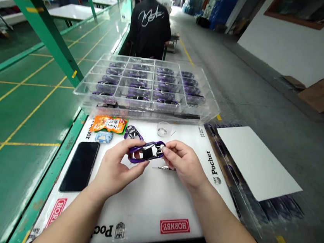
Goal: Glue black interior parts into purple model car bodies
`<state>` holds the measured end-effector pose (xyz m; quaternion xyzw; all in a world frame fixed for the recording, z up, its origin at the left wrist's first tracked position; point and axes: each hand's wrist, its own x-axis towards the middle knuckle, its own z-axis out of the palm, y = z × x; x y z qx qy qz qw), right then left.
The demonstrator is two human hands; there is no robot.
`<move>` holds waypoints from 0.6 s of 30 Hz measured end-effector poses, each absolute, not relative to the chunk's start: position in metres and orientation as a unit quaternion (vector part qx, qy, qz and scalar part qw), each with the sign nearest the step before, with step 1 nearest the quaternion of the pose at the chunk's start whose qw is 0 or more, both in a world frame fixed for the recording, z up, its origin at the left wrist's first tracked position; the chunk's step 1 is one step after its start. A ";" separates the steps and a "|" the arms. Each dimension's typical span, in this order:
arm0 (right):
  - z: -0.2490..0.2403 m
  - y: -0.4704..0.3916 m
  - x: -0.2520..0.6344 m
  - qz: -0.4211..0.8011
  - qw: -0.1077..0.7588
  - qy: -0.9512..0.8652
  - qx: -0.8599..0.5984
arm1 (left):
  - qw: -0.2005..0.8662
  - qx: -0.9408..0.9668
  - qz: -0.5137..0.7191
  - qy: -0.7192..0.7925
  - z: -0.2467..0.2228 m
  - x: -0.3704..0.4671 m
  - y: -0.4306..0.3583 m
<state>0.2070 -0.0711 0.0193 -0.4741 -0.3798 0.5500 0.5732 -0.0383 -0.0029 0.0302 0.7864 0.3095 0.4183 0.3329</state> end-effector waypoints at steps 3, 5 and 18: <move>0.017 -0.067 0.208 0.560 0.571 -0.380 -0.464 | 0.323 0.799 0.415 0.293 0.032 -0.036 0.000; 0.016 -0.064 0.207 0.557 0.570 -0.388 -0.463 | 0.332 0.798 0.414 0.284 0.032 -0.035 0.003; 0.017 -0.057 0.220 0.225 0.713 -0.417 -0.517 | 0.334 0.764 0.426 0.351 -0.007 -0.027 0.025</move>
